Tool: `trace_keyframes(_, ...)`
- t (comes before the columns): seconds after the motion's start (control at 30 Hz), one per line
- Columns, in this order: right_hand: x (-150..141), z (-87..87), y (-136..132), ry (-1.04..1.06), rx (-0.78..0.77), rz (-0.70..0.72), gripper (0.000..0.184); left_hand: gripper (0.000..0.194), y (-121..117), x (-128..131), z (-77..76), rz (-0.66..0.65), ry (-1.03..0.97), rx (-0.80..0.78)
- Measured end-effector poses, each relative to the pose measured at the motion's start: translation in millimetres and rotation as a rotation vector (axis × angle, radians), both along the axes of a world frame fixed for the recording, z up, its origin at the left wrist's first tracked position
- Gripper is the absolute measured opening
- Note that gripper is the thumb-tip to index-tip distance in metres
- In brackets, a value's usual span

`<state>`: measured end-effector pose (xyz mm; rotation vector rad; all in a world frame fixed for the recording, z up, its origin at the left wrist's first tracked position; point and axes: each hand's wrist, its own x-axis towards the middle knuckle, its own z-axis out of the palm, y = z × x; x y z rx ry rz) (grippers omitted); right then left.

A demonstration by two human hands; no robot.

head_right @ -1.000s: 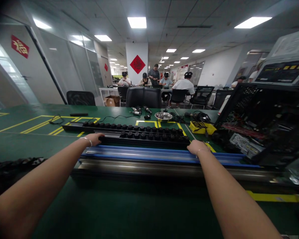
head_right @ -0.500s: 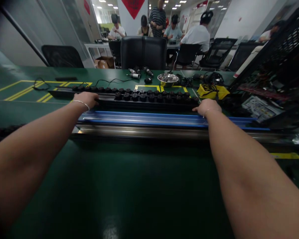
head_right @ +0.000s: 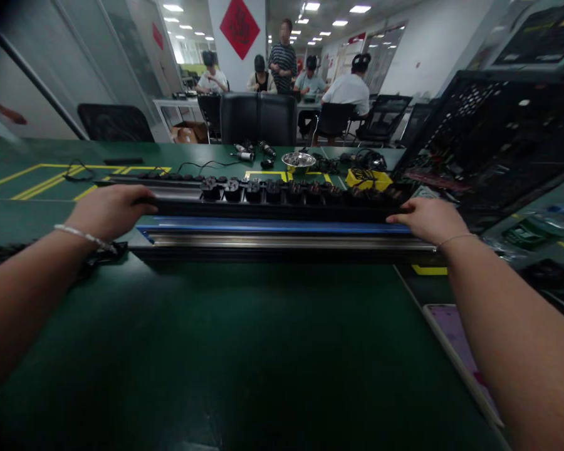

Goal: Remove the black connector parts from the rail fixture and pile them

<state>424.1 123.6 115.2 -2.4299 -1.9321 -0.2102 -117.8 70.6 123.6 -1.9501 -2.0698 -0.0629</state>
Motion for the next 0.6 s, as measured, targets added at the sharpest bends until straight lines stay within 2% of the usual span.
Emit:
trace_keyframes(0.17, 19, -12.8, -65, 0.009, -0.111, -0.034, 0.036, 0.03, -66, 16, -31.2, -0.094, -0.014, 0.002)
trace_keyframes(0.3, 34, -31.8, -101, 0.073, -0.154, -0.084, 0.029, 0.028, -100, 31, -57.5, -0.137, -0.114, -0.01)
trace_keyframes(0.47, 63, -51.0, -119, 0.078, -0.146, -0.108, 0.031, 0.025, -123, 48, -78.6, -0.162, -0.181, -0.023)
trace_keyframes(0.6, 82, -65.8, -121, 0.097, -0.155, -0.11, 0.028, 0.024, -126, 58, -90.2, -0.174, -0.236, -0.079)
